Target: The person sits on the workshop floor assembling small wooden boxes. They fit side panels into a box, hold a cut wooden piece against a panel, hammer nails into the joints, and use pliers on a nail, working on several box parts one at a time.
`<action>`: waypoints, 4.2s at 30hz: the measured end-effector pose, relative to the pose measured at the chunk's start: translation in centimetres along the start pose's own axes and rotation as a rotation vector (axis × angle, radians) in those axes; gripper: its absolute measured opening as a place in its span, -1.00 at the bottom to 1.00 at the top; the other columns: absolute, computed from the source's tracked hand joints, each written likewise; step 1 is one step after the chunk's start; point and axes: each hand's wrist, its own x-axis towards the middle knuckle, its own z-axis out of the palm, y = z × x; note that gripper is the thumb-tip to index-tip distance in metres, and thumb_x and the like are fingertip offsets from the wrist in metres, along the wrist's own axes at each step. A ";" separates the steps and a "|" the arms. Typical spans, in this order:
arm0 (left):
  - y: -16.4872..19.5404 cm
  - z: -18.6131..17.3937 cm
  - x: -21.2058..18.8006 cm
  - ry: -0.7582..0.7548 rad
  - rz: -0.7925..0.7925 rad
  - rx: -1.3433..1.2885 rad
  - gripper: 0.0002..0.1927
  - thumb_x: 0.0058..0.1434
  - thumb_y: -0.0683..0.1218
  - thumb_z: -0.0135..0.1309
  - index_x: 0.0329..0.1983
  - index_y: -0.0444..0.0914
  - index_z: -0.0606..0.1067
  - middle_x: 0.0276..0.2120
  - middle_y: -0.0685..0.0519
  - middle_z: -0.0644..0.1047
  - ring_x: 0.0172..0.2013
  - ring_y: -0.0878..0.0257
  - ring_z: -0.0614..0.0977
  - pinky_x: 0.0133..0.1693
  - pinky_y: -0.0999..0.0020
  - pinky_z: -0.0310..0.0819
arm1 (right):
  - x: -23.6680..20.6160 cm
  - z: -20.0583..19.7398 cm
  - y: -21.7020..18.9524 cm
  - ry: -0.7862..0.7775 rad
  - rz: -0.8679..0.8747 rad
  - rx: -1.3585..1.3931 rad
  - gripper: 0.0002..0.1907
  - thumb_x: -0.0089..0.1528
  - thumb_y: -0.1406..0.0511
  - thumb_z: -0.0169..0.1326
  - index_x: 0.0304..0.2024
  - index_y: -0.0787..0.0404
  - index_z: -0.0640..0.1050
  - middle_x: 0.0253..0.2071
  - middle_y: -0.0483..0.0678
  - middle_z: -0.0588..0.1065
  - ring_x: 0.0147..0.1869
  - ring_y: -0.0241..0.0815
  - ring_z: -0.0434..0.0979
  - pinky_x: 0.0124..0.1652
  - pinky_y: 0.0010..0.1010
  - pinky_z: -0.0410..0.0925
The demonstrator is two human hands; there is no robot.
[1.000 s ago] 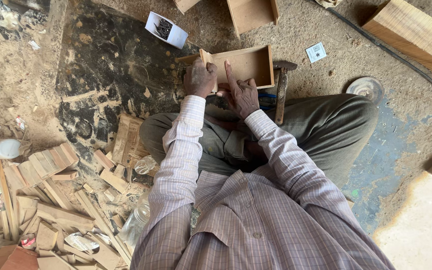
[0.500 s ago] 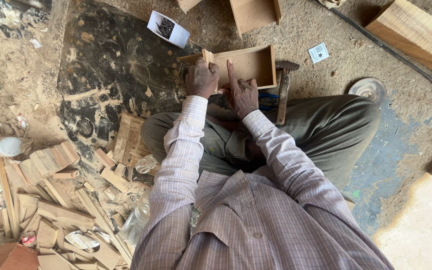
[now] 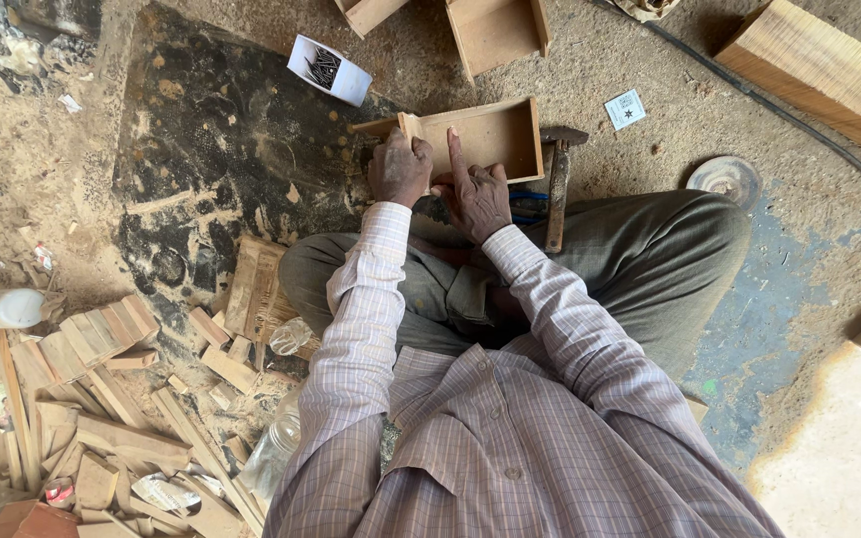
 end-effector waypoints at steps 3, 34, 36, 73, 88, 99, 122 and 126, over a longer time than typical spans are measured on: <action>0.0 0.1 0.0 0.010 0.001 0.013 -0.63 0.28 0.06 -0.04 -0.11 -0.36 0.49 -0.20 -0.40 0.58 -0.17 -0.33 0.66 -0.08 -0.21 0.53 | 0.0 -0.1 -0.1 -0.009 0.008 0.003 0.00 0.38 0.01 0.10 0.56 0.29 -0.17 -0.26 -0.34 0.65 -0.26 -0.21 0.54 -0.08 -0.20 0.15; 1.0 0.4 0.0 -0.023 -0.041 0.026 -0.61 0.28 0.09 -0.05 -0.09 -0.33 0.47 -0.20 -0.36 0.60 -0.17 -0.31 0.67 -0.07 -0.19 0.55 | 0.4 -0.7 -0.5 -0.026 -0.003 -0.097 0.01 0.40 -0.06 0.07 0.56 0.29 -0.16 -0.32 -0.20 0.62 -0.27 -0.16 0.52 -0.12 -0.23 0.16; 1.2 0.2 -0.2 0.006 -0.023 0.051 -0.60 0.29 0.09 -0.05 -0.09 -0.34 0.47 -0.21 -0.37 0.59 -0.19 -0.31 0.68 -0.11 -0.19 0.56 | 0.4 -0.8 -0.5 -0.043 0.007 -0.109 0.02 0.39 -0.06 0.07 0.56 0.28 -0.18 -0.33 -0.19 0.61 -0.26 -0.17 0.53 -0.11 -0.24 0.17; -1.6 -1.0 -1.5 -0.222 0.023 0.153 -0.45 0.11 0.29 0.12 -0.27 -0.31 0.56 -0.28 -0.27 0.63 -0.28 -0.18 0.69 -0.21 -0.07 0.58 | -0.3 -0.5 -0.2 0.013 -0.053 -0.059 0.09 0.34 -0.13 0.11 0.58 0.22 -0.18 -0.17 -0.33 0.67 -0.15 -0.23 0.57 0.02 -0.22 0.17; -3.3 0.8 -0.5 -0.246 0.091 0.113 -0.48 0.25 0.16 0.01 -0.24 -0.44 0.56 -0.28 -0.38 0.61 -0.24 -0.25 0.69 -0.14 -0.08 0.60 | 0.0 -0.3 -0.2 -0.083 0.038 -0.069 0.10 0.35 -0.11 0.12 0.56 0.23 -0.23 -0.27 -0.35 0.68 -0.27 -0.25 0.53 -0.05 -0.23 0.13; -2.1 0.0 -1.1 -0.220 0.089 0.150 -0.47 0.30 0.18 0.00 -0.17 -0.42 0.55 -0.23 -0.37 0.60 -0.21 -0.25 0.69 -0.11 -0.09 0.58 | 0.4 -0.8 -0.5 -0.072 0.026 -0.071 0.10 0.35 -0.08 0.16 0.56 0.24 -0.22 -0.27 -0.31 0.67 -0.24 -0.22 0.56 -0.06 -0.21 0.13; -1.4 0.4 -3.1 -0.073 0.178 0.127 -0.63 0.22 0.03 0.15 -0.15 -0.39 0.48 -0.31 -0.38 0.60 -0.28 -0.27 0.69 -0.22 -0.11 0.61 | 2.8 -2.8 0.3 -0.272 0.185 0.203 -0.04 0.49 0.14 0.05 0.62 0.16 -0.32 0.06 -0.07 0.65 -0.16 -0.02 0.65 0.06 -0.14 0.50; -1.6 0.7 -3.3 -0.097 0.177 0.097 -0.65 0.23 0.01 0.14 -0.17 -0.40 0.48 -0.35 -0.34 0.60 -0.30 -0.25 0.69 -0.21 -0.10 0.61 | 6.7 -2.8 1.1 -0.022 -0.058 -0.071 0.07 0.36 0.17 0.15 0.60 0.05 -0.32 0.26 0.17 0.58 -0.02 0.07 0.61 0.07 -0.08 0.43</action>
